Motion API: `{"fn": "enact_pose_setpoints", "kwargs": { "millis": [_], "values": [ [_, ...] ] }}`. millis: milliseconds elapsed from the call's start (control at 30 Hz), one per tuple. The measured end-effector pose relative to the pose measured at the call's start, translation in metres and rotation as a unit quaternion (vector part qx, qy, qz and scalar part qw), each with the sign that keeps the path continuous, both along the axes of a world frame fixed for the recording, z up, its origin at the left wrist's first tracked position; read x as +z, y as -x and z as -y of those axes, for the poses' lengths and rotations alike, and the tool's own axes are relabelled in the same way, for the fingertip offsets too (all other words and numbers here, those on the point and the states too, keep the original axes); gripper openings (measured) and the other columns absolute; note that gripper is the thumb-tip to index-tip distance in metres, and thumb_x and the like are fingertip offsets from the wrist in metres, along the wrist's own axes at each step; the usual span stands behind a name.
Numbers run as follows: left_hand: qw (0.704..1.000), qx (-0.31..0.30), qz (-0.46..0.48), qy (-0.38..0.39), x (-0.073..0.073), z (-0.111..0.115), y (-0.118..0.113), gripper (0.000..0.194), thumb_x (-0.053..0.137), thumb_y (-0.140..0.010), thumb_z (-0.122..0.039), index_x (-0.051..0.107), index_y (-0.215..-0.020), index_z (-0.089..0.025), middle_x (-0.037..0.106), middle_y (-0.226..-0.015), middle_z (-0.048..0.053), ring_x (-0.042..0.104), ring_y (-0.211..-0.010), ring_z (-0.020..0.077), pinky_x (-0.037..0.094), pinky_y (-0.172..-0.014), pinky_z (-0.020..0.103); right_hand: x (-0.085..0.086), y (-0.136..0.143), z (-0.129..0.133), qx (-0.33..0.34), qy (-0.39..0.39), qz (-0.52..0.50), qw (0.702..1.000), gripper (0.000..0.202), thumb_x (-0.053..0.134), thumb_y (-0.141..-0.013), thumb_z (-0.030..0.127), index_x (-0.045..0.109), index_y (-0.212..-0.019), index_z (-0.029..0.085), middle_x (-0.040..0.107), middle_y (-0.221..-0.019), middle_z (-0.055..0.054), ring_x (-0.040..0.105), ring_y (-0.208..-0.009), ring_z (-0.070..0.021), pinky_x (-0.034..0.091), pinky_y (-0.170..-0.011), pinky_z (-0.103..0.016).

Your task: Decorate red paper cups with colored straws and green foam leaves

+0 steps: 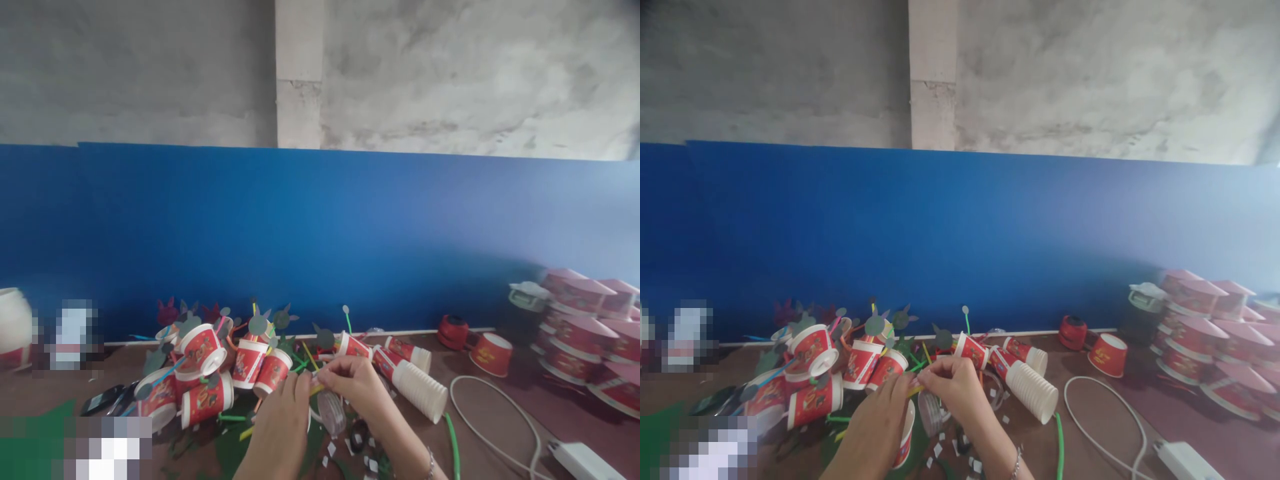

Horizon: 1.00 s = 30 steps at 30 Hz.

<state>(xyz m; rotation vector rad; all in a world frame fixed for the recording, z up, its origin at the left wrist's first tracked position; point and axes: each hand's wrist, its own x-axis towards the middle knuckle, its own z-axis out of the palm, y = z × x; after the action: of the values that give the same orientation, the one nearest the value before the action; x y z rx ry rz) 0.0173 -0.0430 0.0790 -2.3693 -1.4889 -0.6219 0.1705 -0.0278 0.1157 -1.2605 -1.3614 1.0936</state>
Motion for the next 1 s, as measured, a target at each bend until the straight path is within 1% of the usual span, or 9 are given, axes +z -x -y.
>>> {"fn": "enact_pose_setpoints", "kwargs": {
  "millis": [67,233,433,600,667,733,833,900,1000],
  "values": [
    [1.0,0.012,-0.011,0.014,-0.002,-0.002,-0.001,0.036,0.045,-0.08,-0.003,0.052,-0.111,-0.02,0.066,-0.094,0.005,0.066,-0.078,0.0226,0.05,-0.062,0.032,0.003,-0.001,0.001,0.009,-0.011,0.007,1.0,0.033,0.069,-0.067,0.047,0.069,-0.061,0.014,0.054,-0.052,0.0,0.043,-0.048,-0.0095,0.03,-0.045,-0.022],
    [0.999,-0.014,-0.04,0.012,0.003,-0.002,0.003,0.033,0.046,-0.08,-0.003,0.054,-0.106,-0.022,0.068,-0.086,0.002,0.067,-0.072,0.0204,0.05,-0.06,0.029,0.007,-0.003,0.004,0.019,-0.015,-0.002,1.0,0.032,0.06,-0.076,0.045,0.066,-0.071,0.014,0.046,-0.052,0.004,0.034,-0.047,-0.0074,0.023,-0.044,-0.021],
    [0.998,-0.046,-0.043,0.015,0.003,-0.001,0.001,0.036,0.046,-0.079,-0.001,0.055,-0.106,-0.023,0.068,-0.088,0.002,0.068,-0.077,0.0199,0.05,-0.064,0.028,0.002,0.001,0.001,-0.02,-0.015,-0.036,0.999,0.017,0.062,-0.068,0.03,0.063,-0.077,0.016,0.051,-0.06,0.003,0.042,-0.054,-0.0096,0.03,-0.05,-0.021],
    [0.993,-0.003,-0.026,0.117,0.023,-0.001,0.006,0.03,0.041,-0.085,-0.005,0.055,-0.104,-0.023,0.069,-0.091,0.004,0.068,-0.082,0.0203,0.048,-0.066,0.026,0.005,-0.004,-0.003,-0.075,-0.031,-0.032,0.996,0.03,0.054,-0.076,0.045,0.062,-0.072,0.016,0.052,-0.06,0.002,0.043,-0.053,-0.0103,0.031,-0.048,-0.021],
    [0.987,0.014,-0.001,0.157,0.034,-0.001,0.009,0.028,0.035,-0.089,-0.008,0.056,-0.102,-0.021,0.07,-0.092,0.005,0.068,-0.083,0.0199,0.047,-0.066,0.026,0.008,-0.005,-0.001,-0.047,-0.034,-0.015,0.998,0.037,0.051,-0.079,0.049,0.06,-0.069,0.016,0.054,-0.061,0.001,0.044,-0.053,-0.0099,0.032,-0.047,-0.021],
    [0.983,0.025,0.019,0.18,0.042,0.0,0.013,0.028,0.031,-0.092,-0.01,0.056,-0.099,-0.02,0.07,-0.091,0.005,0.068,-0.084,0.0199,0.045,-0.065,0.025,0.01,-0.004,0.004,0.013,-0.022,-0.004,1.0,0.033,0.053,-0.08,0.048,0.06,-0.076,0.015,0.056,-0.062,0.001,0.046,-0.05,-0.0092,0.033,-0.047,-0.021],
    [0.978,0.043,0.025,0.202,0.047,0.0,0.016,0.027,0.03,-0.091,-0.009,0.054,-0.098,-0.019,0.07,-0.09,0.006,0.069,-0.083,0.0206,0.044,-0.063,0.025,0.011,0.004,0.011,0.088,-0.024,0.004,0.996,0.027,0.065,-0.072,0.029,0.058,-0.095,0.016,0.062,-0.068,0.002,0.053,-0.056,-0.0104,0.038,-0.052,-0.02],
    [0.977,0.048,0.028,0.206,0.046,-0.001,0.017,0.026,0.03,-0.091,-0.01,0.053,-0.099,-0.018,0.071,-0.088,0.006,0.069,-0.081,0.0208,0.044,-0.061,0.025,0.011,0.01,0.014,0.094,-0.043,0.02,0.994,0.036,0.064,-0.069,0.018,0.056,-0.104,0.017,0.064,-0.071,0.002,0.056,-0.062,-0.0117,0.039,-0.056,-0.021],
    [0.976,0.056,0.028,0.211,0.045,-0.003,0.018,0.027,0.028,-0.092,-0.011,0.053,-0.1,-0.018,0.071,-0.087,0.007,0.07,-0.081,0.0205,0.044,-0.062,0.025,0.012,0.016,0.017,0.072,-0.052,0.053,0.995,0.036,0.059,-0.072,0.017,0.055,-0.108,0.017,0.061,-0.064,0.004,0.055,-0.059,-0.0125,0.038,-0.055,-0.022]
  ]
}}
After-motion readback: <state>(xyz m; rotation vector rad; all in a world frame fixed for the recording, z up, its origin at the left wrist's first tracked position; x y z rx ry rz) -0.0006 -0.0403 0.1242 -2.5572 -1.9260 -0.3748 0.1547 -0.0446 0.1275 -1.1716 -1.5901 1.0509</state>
